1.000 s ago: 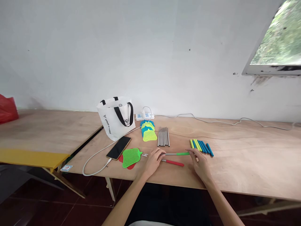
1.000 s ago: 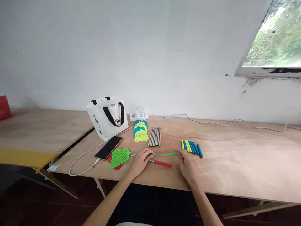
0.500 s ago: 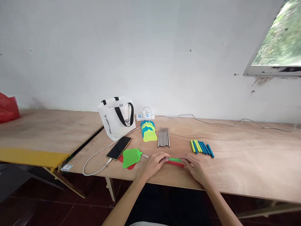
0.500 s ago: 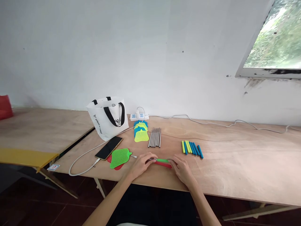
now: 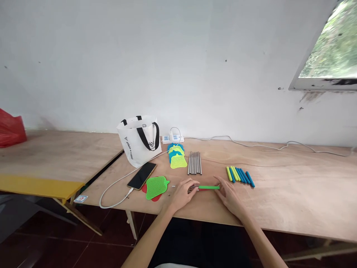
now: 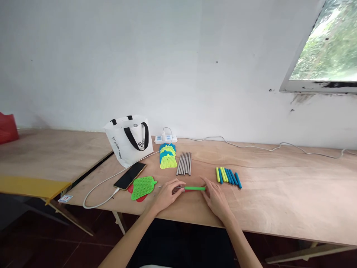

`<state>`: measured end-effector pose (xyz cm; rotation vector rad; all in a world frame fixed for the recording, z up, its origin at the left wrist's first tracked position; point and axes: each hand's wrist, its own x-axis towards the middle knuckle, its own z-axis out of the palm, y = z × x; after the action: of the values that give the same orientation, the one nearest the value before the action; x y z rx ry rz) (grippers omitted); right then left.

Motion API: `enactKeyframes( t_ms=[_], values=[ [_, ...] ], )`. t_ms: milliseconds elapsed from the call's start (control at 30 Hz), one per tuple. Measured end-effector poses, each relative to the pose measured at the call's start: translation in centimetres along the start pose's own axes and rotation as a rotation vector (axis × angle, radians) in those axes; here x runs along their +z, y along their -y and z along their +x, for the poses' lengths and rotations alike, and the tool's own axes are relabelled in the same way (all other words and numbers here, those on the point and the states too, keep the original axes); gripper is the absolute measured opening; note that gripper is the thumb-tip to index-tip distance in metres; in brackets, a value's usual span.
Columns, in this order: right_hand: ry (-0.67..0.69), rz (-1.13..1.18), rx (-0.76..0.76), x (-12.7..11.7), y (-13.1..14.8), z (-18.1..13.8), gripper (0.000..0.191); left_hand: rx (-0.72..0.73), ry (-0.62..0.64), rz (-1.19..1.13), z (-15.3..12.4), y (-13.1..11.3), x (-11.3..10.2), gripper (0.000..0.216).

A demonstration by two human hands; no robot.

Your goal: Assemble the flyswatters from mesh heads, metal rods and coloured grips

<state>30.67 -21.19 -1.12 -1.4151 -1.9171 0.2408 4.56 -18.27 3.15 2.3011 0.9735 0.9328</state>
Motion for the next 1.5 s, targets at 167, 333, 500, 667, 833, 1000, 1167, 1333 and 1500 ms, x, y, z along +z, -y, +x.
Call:
enactKeyframes(
  t_ms=[167, 333, 500, 667, 833, 1000, 1167, 1333, 1500],
  values=[
    [0.000, -0.084, -0.035, 0.1, -0.6, 0.2, 0.039, 0.047, 0.027, 0.126, 0.0, 0.4, 0.5, 0.019],
    [-0.048, -0.069, -0.031, 0.3, -0.7, 0.3, 0.030, 0.046, -0.003, 0.216, 0.1, 1.0, 0.8, 0.018],
    [-0.101, -0.072, -0.012, 0.3, -0.6, 0.4, 0.030, -0.027, -0.012, 0.258, 0.0, 0.7, 0.8, 0.015],
    [-0.049, 0.014, -0.023, 0.0, -0.1, 0.4, 0.033, -0.029, -0.026, 0.288, -0.1, 0.5, 0.8, 0.030],
    [-0.021, 0.073, 0.023, -0.5, 0.6, 0.5, 0.036, 0.016, 0.010, 0.281, -0.1, 0.8, 0.6, 0.044],
    [0.044, -0.021, -0.015, -0.6, 1.0, 0.5, 0.030, -0.020, 0.014, 0.309, 0.1, 0.8, 0.7, 0.045],
    [0.007, -0.163, -0.059, 0.1, 0.0, 0.2, 0.028, -0.094, -0.062, 0.348, 0.2, 0.6, 0.8, 0.033],
    [-0.045, -0.203, -0.046, 0.6, -1.2, 0.0, 0.028, -0.253, -0.050, 0.262, 0.1, -0.1, 0.5, 0.026],
    [-0.059, -0.175, -0.047, 0.6, -1.2, 0.0, 0.028, -0.142, 0.122, 0.296, -0.2, -0.9, 0.1, 0.028]
  ],
)
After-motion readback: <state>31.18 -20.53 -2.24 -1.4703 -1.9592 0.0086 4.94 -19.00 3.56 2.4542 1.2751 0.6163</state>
